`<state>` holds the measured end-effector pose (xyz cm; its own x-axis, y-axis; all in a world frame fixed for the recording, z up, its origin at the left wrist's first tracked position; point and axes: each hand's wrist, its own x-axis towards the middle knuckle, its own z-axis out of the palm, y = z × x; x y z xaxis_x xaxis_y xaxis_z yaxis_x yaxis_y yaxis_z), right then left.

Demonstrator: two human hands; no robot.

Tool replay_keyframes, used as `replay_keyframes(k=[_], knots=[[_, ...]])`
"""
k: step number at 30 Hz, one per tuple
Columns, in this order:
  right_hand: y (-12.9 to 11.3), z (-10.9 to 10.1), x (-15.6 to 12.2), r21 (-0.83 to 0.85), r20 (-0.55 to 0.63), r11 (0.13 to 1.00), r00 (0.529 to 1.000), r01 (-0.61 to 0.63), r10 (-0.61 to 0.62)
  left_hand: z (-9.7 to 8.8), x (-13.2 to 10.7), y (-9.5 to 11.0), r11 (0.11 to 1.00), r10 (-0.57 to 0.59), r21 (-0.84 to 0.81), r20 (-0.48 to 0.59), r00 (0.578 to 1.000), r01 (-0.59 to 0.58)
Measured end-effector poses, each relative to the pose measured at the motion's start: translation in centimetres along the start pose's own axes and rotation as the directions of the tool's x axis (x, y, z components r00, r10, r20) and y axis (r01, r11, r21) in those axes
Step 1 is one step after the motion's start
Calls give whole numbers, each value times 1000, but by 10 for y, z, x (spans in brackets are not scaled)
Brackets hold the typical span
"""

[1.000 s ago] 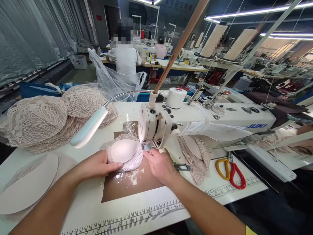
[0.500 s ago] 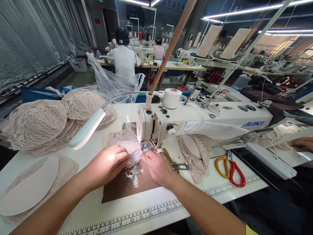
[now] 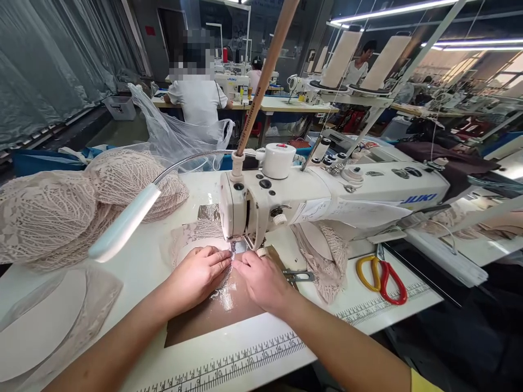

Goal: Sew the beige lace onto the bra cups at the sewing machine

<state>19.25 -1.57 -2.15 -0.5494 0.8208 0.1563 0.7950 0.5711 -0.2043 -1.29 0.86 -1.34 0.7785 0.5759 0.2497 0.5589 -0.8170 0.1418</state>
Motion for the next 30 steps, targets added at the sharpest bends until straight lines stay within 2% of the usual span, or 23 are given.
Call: replay_keyframes(k=[8, 15, 21, 27, 30], knots=[[-1, 0, 3, -17, -22, 997, 997, -69, 68, 3, 5, 11, 991, -132, 35, -1, 991, 132], [3, 1, 3, -40, -47, 998, 997, -57, 55, 4, 3, 10, 988, -152, 18, 8, 988, 152], [7, 0, 1, -26, -65, 994, 993, -102, 100, -1, -2, 9, 992, -105, -62, 27, 994, 107], [5, -4, 0, 60, -75, 998, 997, 17, -13, -3, -5, 11, 993, -53, -104, -2, 999, 53], [4, -4, 0, 40, -60, 999, 998, 23, -21, -2, -5, 10, 991, -60, -120, -4, 998, 59]])
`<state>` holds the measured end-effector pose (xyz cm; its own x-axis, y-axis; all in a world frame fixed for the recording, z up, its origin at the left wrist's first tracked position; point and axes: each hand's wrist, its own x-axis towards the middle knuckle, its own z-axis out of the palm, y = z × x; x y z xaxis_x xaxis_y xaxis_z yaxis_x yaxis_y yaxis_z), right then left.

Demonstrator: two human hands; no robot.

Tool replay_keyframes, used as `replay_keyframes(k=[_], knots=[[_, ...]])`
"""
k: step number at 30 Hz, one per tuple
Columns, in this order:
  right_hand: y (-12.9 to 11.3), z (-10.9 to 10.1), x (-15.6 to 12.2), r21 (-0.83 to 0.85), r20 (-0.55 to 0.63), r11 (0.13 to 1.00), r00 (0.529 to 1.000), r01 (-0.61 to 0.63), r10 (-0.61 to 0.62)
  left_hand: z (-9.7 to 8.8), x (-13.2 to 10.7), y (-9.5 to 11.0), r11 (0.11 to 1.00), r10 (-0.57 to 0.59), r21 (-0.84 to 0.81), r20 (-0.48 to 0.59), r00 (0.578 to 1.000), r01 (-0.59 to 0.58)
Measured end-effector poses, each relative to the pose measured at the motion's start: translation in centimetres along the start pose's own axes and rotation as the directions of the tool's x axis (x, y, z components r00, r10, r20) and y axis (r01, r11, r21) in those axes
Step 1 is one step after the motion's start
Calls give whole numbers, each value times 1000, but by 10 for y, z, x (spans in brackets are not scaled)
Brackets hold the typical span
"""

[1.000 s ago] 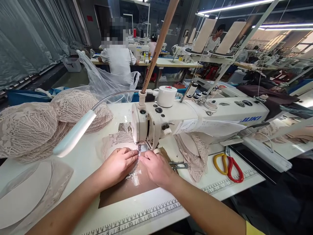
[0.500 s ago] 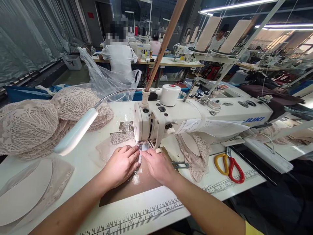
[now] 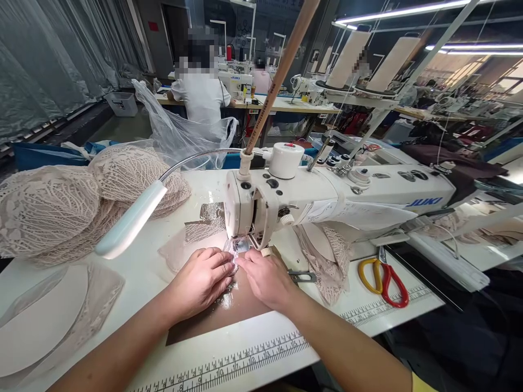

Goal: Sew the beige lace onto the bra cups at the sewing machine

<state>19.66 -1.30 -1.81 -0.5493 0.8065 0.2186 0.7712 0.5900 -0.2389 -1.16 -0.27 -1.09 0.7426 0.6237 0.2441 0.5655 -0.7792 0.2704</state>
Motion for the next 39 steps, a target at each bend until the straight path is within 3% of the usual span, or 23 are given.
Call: replay_keyframes(k=[7, 12, 22, 26, 32, 39], knots=[[0, 5, 3, -64, 0, 997, 999, -46, 46, -5, 2, -3, 998, -47, -41, 34, 998, 48], [1, 5, 4, -28, -21, 997, 997, -77, 77, -15, -3, -7, 981, -54, -180, 78, 996, 67], [-6, 8, 10, -6, -58, 995, 994, -97, 96, -5, 5, -7, 951, -131, -287, -45, 990, 113], [-6, 11, 11, -24, -97, 998, 994, -50, 48, -11, 4, -5, 969, -72, -239, -24, 997, 64], [0, 10, 4, -10, -86, 1000, 996, 15, -15, -13, -7, -21, 995, 56, -87, -11, 998, -57], [2, 5, -6, 5, -45, 989, 988, 151, -150, -11, -4, -15, 998, 67, -12, -17, 998, -67]])
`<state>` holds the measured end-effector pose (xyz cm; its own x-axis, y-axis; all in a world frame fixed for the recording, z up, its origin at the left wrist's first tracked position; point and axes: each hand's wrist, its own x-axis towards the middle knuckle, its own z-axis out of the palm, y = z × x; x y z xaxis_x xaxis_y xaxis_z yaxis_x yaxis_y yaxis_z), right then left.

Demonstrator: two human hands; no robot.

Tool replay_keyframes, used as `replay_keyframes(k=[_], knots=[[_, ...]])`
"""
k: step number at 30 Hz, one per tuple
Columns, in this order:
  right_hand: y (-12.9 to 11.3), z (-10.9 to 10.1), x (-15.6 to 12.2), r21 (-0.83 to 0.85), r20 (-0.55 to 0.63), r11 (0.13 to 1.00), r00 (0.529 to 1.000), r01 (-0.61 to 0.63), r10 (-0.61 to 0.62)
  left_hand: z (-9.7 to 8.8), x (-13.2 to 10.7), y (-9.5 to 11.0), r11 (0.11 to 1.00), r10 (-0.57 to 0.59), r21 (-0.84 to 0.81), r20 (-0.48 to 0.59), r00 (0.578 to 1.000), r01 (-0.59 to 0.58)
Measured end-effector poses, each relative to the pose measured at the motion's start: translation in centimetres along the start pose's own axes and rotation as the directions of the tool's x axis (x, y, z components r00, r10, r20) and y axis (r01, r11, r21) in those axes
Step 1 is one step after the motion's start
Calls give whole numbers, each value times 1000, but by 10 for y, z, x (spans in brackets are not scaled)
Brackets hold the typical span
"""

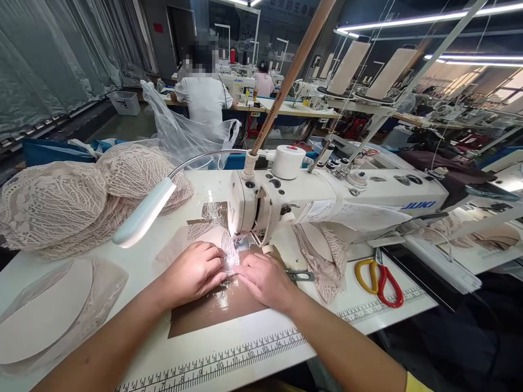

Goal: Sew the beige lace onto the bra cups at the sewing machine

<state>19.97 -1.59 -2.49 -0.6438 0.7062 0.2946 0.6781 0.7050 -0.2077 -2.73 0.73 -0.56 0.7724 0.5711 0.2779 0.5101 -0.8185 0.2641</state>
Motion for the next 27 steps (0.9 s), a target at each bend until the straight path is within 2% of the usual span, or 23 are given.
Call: replay_keyframes(k=[6, 13, 19, 27], knots=[[-2, 1, -2, 7, 10, 1000, 1000, -9, 9, 6, 4, 10, 999, 20, 30, 30, 999, -21], [-4, 4, 0, 10, 37, 997, 997, -74, 74, 11, 3, 4, 998, -10, 64, 13, 1000, 9], [-5, 2, 3, -68, 70, 992, 991, -111, 115, 12, 3, 3, 995, -16, 97, -21, 1000, 18], [-1, 2, -3, -128, 45, 990, 997, -61, 68, 10, 0, 8, 993, 21, 113, 12, 1000, -23]])
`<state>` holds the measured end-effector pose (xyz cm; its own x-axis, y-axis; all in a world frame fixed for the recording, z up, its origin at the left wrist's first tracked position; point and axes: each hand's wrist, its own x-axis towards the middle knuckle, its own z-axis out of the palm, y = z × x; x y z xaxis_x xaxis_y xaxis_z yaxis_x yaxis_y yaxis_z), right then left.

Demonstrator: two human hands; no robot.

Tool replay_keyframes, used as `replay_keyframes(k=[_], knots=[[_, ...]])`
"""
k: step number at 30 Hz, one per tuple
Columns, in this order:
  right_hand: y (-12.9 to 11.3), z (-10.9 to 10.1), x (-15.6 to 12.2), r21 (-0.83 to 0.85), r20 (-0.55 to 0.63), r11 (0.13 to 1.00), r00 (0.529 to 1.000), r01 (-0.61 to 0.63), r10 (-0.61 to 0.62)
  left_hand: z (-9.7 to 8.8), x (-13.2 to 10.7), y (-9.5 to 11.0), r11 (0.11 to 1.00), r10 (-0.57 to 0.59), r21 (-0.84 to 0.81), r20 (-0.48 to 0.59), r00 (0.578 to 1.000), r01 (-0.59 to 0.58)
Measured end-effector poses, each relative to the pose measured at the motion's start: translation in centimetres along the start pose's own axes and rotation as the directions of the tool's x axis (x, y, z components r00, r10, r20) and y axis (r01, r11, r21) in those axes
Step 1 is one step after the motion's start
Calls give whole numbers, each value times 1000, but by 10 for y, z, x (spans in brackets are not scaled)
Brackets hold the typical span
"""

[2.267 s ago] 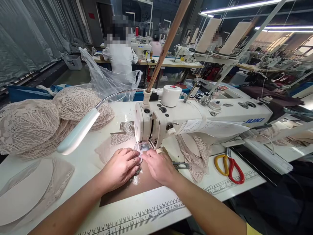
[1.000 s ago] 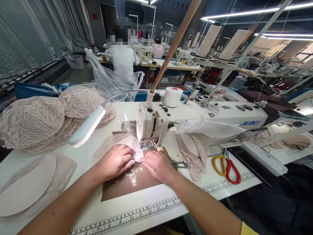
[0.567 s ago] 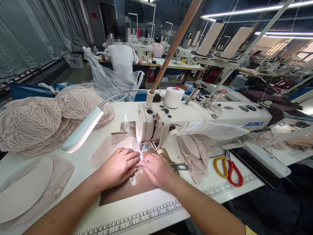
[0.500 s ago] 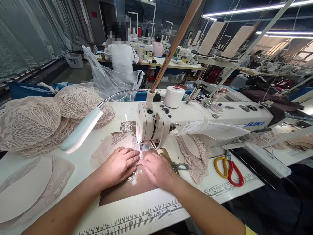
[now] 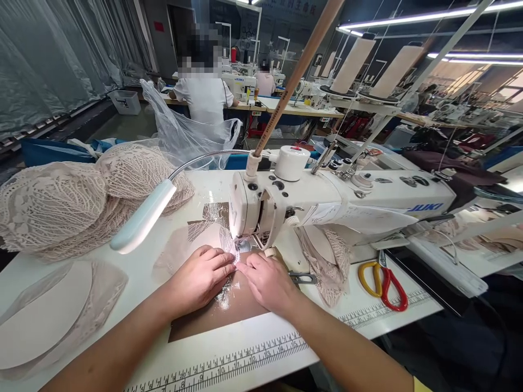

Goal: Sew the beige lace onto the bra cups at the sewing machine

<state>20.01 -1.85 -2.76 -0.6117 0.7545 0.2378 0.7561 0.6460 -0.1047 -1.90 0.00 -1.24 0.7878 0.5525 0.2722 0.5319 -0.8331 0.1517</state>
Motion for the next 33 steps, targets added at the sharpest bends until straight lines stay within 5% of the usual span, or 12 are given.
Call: replay_keyframes(k=[18, 33], knots=[[1, -1, 10, 31, -23, 997, 997, -73, 74, 6, 0, -23, 990, -140, 20, -68, 988, 142], [6, -1, 8, 145, -7, 988, 998, -61, 62, 2, -12, -40, 888, -447, 55, -128, 885, 457]])
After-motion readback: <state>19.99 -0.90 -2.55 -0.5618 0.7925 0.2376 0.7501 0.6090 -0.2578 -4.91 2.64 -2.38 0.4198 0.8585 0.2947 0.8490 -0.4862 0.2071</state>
